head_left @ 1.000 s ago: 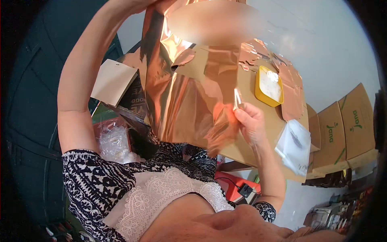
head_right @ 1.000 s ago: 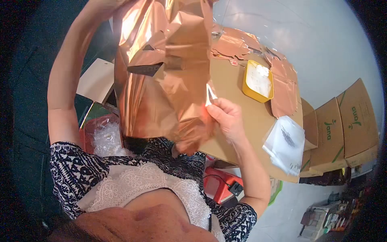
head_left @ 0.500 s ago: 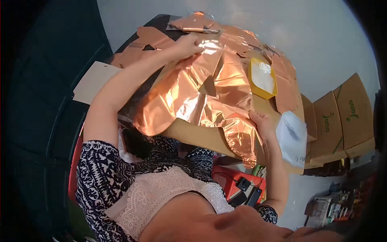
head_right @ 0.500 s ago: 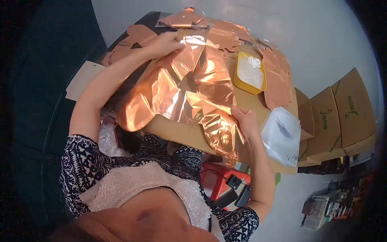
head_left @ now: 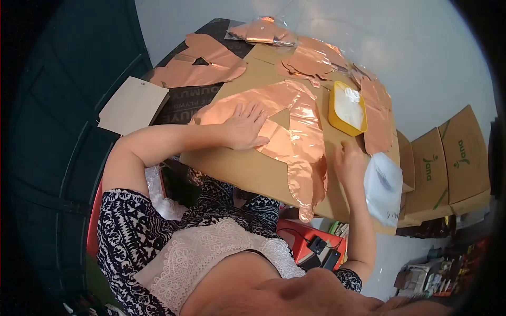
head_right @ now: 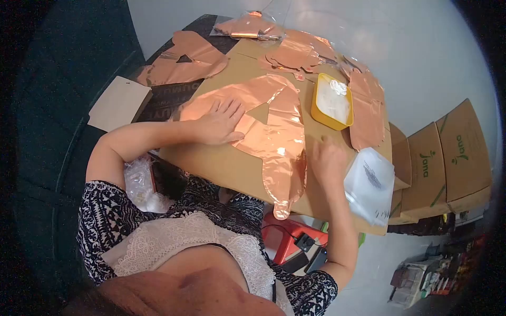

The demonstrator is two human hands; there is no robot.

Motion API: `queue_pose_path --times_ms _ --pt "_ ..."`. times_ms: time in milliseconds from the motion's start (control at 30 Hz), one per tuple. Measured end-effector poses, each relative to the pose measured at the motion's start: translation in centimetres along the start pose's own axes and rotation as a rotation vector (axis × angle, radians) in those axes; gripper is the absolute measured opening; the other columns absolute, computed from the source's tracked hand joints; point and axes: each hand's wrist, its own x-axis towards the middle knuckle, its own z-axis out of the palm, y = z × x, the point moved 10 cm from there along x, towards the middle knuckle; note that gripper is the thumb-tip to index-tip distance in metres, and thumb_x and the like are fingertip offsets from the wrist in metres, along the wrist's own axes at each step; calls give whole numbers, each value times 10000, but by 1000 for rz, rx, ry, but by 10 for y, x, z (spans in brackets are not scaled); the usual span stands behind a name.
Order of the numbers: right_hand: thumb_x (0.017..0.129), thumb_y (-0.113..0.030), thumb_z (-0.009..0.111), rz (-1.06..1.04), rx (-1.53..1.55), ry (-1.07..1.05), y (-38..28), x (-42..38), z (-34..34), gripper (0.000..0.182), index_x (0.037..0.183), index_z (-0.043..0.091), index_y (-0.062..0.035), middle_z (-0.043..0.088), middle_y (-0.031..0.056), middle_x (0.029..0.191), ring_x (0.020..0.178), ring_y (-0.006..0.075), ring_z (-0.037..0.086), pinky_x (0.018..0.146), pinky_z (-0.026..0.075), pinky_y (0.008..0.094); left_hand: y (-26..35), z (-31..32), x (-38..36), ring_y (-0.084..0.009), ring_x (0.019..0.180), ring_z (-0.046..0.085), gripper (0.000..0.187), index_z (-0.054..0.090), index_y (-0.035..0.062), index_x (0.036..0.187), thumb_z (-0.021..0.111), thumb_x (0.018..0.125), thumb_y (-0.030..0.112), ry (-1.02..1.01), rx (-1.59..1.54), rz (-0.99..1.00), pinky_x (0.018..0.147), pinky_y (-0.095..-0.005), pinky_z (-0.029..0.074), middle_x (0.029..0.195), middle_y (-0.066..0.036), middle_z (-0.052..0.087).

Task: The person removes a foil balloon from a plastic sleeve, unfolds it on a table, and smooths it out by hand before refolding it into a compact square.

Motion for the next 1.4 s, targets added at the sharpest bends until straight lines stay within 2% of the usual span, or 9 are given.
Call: queue_pose_path --times_ms 167,300,400,500,600,667,867,1067,1400 --pt "890 -255 609 -214 182 18 -48 5 22 425 1215 553 14 513 266 1311 1230 409 471 986 396 489 23 1 -8 -463 1425 150 839 258 -90 1455 392 949 565 -44 13 -93 1110 -589 186 1526 -310 191" --pt "903 -292 604 -347 105 -44 -63 -2 48 514 1313 487 -5 445 248 1386 1284 423 412 1018 365 509 41 -17 -14 -455 1294 405 735 489 -119 1265 465 928 534 4 -15 -55 986 -561 364 1389 -343 406" --pt "908 -311 600 -373 83 -122 -63 -8 58 530 1330 474 -16 440 232 1399 1298 416 403 1025 358 513 47 -44 -15 -401 942 631 616 695 -67 917 470 924 506 -74 -30 -9 844 -510 467 991 -272 665" --pt "909 -319 597 -386 96 -141 -59 -9 56 532 1334 472 -24 432 232 1407 1307 414 397 1027 358 511 34 -76 -2 -406 726 653 501 686 -39 716 525 897 399 0 -123 -75 717 -502 505 747 -247 662" --pt "908 -316 599 -384 100 -161 -60 -8 53 512 1314 490 -23 441 234 1398 1307 415 401 1027 358 512 -4 -91 35 -427 631 635 430 661 -42 687 567 879 331 328 -178 -65 602 -497 505 644 -280 603" --pt "906 -304 602 -405 95 -147 -60 -7 52 493 1294 505 -17 456 237 1380 1296 414 412 1022 360 516 -34 -89 68 -439 772 650 295 674 -54 762 546 841 201 316 -269 -164 707 -517 508 782 -292 641" --pt "871 -247 627 -475 227 -19 -90 3 31 476 1239 520 35 501 241 1308 1237 412 455 1007 378 489 -83 -96 134 -434 860 657 184 675 -56 805 552 799 80 349 -270 -234 731 -502 517 864 -284 658" --pt "877 -249 621 -522 311 -95 -102 1 43 481 1249 525 41 520 234 1309 1248 402 458 1025 361 481 -104 -87 188 -444 905 653 179 691 -53 851 554 767 26 409 -190 -200 750 -497 525 940 -294 660" --pt "852 -247 657 -502 337 -86 -102 2 41 489 1226 535 44 528 239 1284 1236 400 464 1019 372 480 -93 -67 260 -392 1089 578 360 661 -36 979 688 761 248 375 65 19 916 -481 478 1081 -242 631"
